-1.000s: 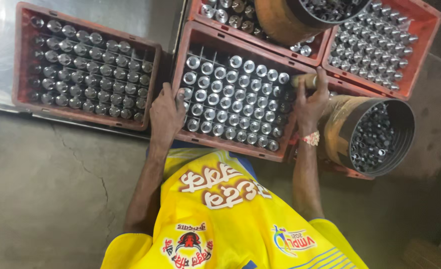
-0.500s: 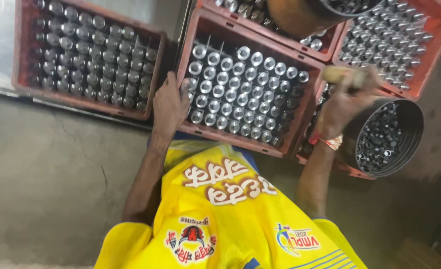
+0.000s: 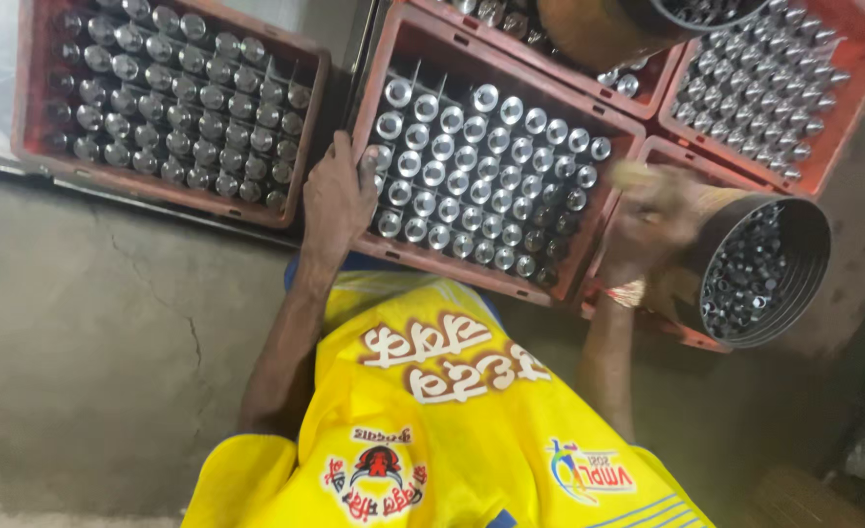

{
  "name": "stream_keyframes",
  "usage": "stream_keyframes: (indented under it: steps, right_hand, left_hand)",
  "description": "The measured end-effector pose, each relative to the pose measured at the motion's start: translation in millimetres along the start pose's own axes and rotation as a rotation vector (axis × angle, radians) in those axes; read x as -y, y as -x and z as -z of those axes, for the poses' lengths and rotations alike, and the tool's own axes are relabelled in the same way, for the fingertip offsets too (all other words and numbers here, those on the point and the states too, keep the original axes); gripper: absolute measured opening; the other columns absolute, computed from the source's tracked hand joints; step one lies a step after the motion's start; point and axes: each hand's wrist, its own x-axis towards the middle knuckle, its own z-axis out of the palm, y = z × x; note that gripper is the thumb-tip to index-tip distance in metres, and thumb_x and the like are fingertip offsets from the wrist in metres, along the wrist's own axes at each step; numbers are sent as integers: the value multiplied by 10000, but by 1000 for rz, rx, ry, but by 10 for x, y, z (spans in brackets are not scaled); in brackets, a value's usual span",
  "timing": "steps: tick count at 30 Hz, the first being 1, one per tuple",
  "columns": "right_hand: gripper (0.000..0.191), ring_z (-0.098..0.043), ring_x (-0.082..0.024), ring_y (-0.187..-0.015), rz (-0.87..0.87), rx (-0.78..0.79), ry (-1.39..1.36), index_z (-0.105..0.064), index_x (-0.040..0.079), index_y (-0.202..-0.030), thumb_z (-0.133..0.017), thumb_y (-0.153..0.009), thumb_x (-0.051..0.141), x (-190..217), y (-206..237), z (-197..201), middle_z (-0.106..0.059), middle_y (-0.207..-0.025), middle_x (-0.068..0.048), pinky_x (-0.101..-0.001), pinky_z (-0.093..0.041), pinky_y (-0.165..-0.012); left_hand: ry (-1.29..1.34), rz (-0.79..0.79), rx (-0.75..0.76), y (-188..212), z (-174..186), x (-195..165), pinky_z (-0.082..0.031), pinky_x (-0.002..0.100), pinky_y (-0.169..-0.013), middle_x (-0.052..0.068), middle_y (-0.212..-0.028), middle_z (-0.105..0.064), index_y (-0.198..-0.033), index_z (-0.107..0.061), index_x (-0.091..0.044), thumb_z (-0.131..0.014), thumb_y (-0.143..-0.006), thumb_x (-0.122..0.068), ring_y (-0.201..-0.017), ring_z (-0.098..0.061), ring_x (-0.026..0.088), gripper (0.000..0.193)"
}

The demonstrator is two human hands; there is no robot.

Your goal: The person places small metal caps into a grid tray, then uses a cylindrical tool to press and align them. The person continues to adjust and press the caps to ensure they are seated correctly in the tray.

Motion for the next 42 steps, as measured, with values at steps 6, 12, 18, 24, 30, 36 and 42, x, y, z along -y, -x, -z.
stream_keyframes:
  steps: [6,12,18,24,30,36,42]
  right_hand:
    - [275,-653,-250,-1065,-300,96,-154,-572,17,-1266,-638,-1011,-62,266,-7,213,-625,-1172,-116,-364,-579,-951]
    - [249,-706,-243,-1011,-300,203,-34,-609,27,-1277,-655,-1041,-36,368,-202,334,-689,-1118,-98,-368,-592,-928]
    - [272,-731,-242,-958,-389,-52,-304,-619,26,-1251,-693,-994,-21,608,-208,205,-719,-1079,-100,-374,-585,-857]
    - [283,-728,-229,-899,-170,318,-86,-608,30,-1201,-700,-938,-18,928,-229,-118,-718,-1063,-99,-355,-583,-756]
    - [221,-727,-175,-836,-493,-100,-379,-596,54,-1130,-682,-928,29,1114,-244,-119,-718,-1079,-57,-295,-571,-617]
    - [249,-739,-211,-952,-477,223,-498,-600,18,-1182,-711,-960,20,1232,-267,-284,-712,-1138,-113,-314,-602,-753]
    - [258,-744,-211,-952,-202,341,-310,-592,11,-1200,-702,-966,2,1410,-224,-421,-706,-1148,-124,-302,-613,-738]
  left_hand:
    - [-20,17,9,-7,-28,36,-499,618,-719,323,-961,-639,-1083,-490,34,-544,-1082,-333,-871,-634,547,371]
    - [-18,2,26,-23,-31,22,-495,625,-714,324,-969,-644,-1089,-490,30,-529,-1082,-338,-875,-640,545,370]
    - [-7,45,43,-6,-10,6,-505,613,-716,322,-969,-641,-1103,-491,29,-526,-1096,-361,-885,-643,539,392]
    - [24,22,7,-6,19,60,-499,614,-692,298,-975,-663,-1098,-510,17,-558,-1052,-321,-860,-654,530,344]
    - [25,6,-14,-24,61,101,-514,599,-724,302,-965,-660,-1104,-508,18,-593,-1067,-293,-901,-658,516,325]
    - [55,-33,-59,-58,94,137,-517,595,-728,294,-969,-669,-1119,-514,15,-618,-1024,-267,-888,-660,516,316]
    - [48,24,-15,-72,92,201,-516,594,-717,277,-961,-675,-1060,-510,9,-630,-1015,-269,-868,-668,503,306]
